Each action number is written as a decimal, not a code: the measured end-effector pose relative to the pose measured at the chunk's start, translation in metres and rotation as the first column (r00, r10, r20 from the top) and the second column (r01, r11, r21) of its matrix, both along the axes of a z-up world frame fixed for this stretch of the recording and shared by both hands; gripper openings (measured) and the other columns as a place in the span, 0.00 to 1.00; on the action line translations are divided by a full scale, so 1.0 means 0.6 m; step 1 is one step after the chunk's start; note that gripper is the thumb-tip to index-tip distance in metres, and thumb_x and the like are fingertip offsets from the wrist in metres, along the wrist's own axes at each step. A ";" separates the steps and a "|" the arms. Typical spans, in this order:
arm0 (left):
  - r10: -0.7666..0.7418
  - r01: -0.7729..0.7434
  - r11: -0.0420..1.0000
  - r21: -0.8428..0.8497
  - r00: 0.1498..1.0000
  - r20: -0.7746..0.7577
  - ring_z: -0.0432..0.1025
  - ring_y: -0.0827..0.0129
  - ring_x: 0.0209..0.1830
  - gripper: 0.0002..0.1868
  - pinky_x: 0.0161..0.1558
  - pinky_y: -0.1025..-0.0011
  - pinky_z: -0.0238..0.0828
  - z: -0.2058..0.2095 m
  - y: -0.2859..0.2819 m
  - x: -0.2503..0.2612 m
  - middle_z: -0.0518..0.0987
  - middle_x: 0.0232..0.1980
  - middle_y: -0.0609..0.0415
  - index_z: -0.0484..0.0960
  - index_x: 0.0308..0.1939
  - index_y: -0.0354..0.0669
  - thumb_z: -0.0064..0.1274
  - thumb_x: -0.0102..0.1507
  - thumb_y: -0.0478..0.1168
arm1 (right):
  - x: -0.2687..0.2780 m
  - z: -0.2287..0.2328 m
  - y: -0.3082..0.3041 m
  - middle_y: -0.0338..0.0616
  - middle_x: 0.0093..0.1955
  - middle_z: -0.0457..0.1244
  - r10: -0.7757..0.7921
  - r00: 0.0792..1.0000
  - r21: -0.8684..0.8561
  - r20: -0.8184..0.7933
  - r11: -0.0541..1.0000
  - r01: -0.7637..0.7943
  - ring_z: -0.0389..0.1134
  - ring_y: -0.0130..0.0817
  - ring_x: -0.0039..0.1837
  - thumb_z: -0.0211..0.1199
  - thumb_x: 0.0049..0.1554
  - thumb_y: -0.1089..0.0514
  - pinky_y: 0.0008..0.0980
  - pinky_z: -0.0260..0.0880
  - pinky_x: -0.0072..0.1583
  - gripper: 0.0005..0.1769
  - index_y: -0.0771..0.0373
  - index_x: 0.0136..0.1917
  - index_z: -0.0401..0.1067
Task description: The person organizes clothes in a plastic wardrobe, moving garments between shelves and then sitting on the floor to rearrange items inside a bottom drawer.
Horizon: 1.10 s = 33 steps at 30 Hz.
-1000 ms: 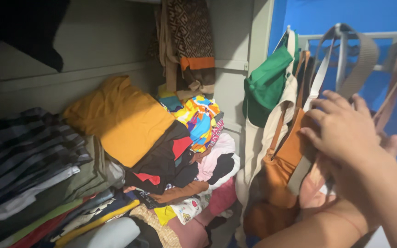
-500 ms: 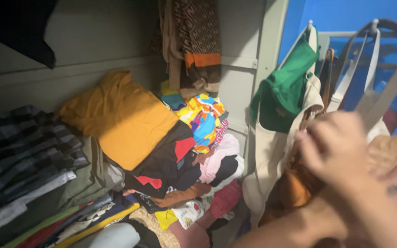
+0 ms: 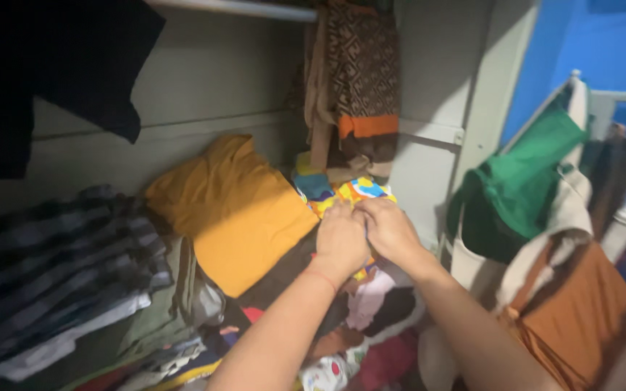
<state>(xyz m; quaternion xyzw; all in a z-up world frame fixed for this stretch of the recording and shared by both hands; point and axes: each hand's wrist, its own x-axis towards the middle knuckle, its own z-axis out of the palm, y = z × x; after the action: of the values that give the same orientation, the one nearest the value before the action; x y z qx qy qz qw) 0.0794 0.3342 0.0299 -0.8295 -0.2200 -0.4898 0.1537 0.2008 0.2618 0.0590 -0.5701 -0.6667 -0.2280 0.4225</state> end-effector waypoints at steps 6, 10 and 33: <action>0.137 -0.352 0.786 -0.509 0.901 -0.411 0.60 0.45 0.72 0.38 0.72 0.54 0.54 0.072 0.086 0.045 0.65 0.72 0.38 0.64 0.72 0.34 0.51 0.62 0.50 | 0.057 -0.041 0.144 0.56 0.72 0.57 -0.384 0.920 -0.045 0.080 0.921 0.388 0.52 0.68 0.72 0.68 0.48 0.51 0.64 0.52 0.66 0.30 0.58 0.64 0.72; 0.167 -0.341 0.729 -0.594 0.929 -0.329 0.63 0.47 0.72 0.29 0.70 0.50 0.57 0.088 0.136 0.089 0.70 0.71 0.42 0.70 0.71 0.47 0.41 0.68 0.52 | 0.057 -0.078 0.162 0.53 0.75 0.55 -0.410 0.906 -0.008 0.104 0.910 0.413 0.51 0.68 0.75 0.69 0.44 0.49 0.67 0.48 0.70 0.36 0.51 0.67 0.71; 0.029 -0.192 0.552 -0.812 0.977 -0.211 0.66 0.51 0.73 0.33 0.72 0.55 0.58 -0.002 0.362 0.197 0.72 0.72 0.46 0.76 0.67 0.48 0.33 0.70 0.63 | 0.077 -0.137 0.154 0.56 0.75 0.55 -0.006 1.000 0.274 0.007 0.962 0.004 0.52 0.62 0.74 0.62 0.38 0.61 0.56 0.50 0.74 0.37 0.61 0.64 0.71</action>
<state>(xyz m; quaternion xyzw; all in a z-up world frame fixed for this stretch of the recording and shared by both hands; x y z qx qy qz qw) 0.1978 0.5513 0.0288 -0.8277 -0.4617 -0.2449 -0.2045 0.2471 0.3543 -0.0232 -0.5069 -0.6289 -0.3213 0.4943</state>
